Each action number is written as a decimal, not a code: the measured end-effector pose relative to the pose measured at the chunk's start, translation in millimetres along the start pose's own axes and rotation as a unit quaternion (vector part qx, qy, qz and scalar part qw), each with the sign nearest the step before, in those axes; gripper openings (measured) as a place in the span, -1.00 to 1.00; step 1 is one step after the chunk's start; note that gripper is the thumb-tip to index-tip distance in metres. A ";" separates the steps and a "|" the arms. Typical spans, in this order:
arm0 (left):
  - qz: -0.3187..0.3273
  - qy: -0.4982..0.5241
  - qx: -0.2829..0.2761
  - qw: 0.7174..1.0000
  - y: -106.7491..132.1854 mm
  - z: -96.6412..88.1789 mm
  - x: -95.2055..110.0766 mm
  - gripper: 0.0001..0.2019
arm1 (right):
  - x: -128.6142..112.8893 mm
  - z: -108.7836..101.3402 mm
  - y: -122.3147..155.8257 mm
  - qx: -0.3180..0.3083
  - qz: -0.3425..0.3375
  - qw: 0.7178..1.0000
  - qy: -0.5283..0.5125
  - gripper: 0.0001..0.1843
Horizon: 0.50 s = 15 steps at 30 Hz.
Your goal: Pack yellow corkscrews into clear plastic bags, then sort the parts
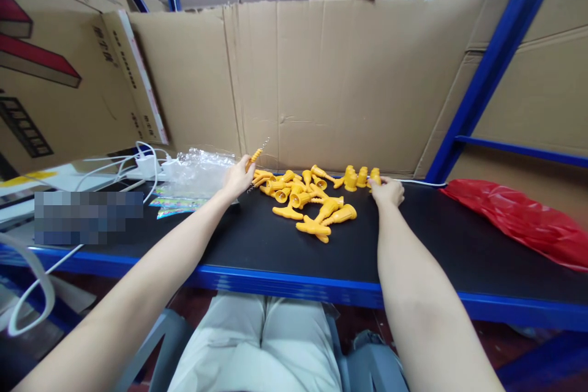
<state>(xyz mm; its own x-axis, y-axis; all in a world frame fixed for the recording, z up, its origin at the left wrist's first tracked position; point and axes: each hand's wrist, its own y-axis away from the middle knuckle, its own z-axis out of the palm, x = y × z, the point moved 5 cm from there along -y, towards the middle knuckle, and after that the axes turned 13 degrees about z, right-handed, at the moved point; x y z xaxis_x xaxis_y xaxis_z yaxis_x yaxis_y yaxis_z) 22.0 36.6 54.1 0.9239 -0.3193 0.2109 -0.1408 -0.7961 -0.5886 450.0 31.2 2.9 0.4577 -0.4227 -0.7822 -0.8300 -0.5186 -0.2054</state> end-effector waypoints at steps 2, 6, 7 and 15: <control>-0.007 0.008 0.000 1.000 -0.9 1.9 -3.3 -0.65 | 0.3 9.3 -2.0 -0.042 0.001 0.999 0.018 -0.55; -0.010 0.027 0.004 1.000 -3.2 4.7 -8.5 -0.67 | -1.6 18.9 -2.9 -0.087 -0.010 0.994 0.062 -0.57; -0.011 0.030 0.007 0.999 -3.7 4.6 -9.3 -0.67 | -1.6 20.0 -2.8 -0.093 -0.010 0.993 0.078 -0.60; -0.019 0.047 0.036 0.998 -8.0 0.7 -17.5 -0.69 | -12.0 15.9 9.3 -0.126 -0.026 0.967 0.221 -0.49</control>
<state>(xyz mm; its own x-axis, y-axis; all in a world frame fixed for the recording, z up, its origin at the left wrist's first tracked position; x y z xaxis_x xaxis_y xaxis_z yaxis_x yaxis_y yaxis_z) 7.2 49.0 54.6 0.8899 -0.3391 0.3052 -0.0771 -0.7712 -0.6319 431.7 43.3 1.0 0.6351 -0.6376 -0.4359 -0.7229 -0.6895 -0.0446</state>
